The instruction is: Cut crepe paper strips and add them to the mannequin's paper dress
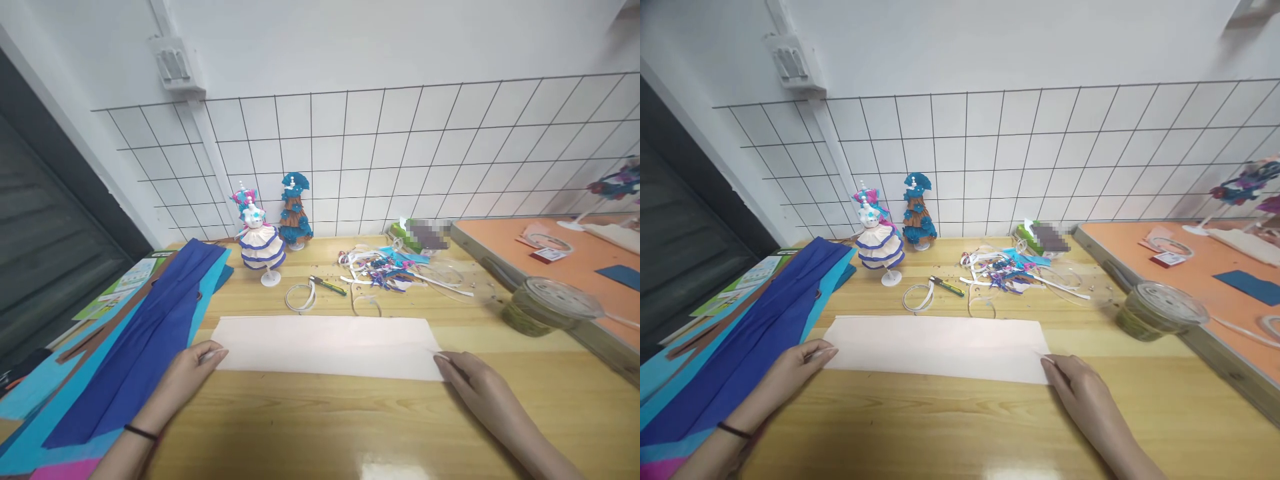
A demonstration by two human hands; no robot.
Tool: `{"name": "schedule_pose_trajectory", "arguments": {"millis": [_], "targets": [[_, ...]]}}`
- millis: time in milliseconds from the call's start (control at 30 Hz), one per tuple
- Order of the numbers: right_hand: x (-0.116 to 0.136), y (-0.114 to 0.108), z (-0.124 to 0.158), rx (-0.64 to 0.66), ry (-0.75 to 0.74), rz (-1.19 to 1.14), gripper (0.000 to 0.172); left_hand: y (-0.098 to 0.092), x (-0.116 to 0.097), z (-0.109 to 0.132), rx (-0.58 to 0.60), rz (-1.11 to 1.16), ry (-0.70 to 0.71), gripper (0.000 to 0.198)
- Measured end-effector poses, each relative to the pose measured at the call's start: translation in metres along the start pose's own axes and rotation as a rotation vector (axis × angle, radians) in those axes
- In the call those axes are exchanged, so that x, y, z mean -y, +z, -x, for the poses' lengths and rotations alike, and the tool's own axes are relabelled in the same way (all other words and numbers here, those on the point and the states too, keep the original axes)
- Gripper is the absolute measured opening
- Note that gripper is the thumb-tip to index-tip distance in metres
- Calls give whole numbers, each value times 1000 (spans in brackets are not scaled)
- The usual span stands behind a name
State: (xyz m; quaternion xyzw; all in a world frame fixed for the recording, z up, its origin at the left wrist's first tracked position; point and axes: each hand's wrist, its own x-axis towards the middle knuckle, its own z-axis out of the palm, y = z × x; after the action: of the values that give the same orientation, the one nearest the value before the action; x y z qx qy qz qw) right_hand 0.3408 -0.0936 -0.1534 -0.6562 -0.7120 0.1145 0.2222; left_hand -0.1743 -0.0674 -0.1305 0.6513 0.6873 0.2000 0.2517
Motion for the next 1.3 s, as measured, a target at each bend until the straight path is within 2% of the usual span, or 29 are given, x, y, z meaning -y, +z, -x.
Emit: {"name": "schedule_pose_trajectory", "arguments": {"millis": [200, 400, 600, 1300], "targets": [[-1, 3, 2, -7, -4, 31, 37, 5, 0, 2, -80, -26, 0, 40], [-6, 8, 1, -25, 11, 18, 37, 8, 2, 0, -199, 6, 106, 37], [-8, 10, 1, -38, 14, 3, 39, 11, 8, -1, -217, -12, 171, 35], [-4, 7, 1, -32, 30, 3, 37, 13, 10, -2, -235, -44, 157, 33]]}}
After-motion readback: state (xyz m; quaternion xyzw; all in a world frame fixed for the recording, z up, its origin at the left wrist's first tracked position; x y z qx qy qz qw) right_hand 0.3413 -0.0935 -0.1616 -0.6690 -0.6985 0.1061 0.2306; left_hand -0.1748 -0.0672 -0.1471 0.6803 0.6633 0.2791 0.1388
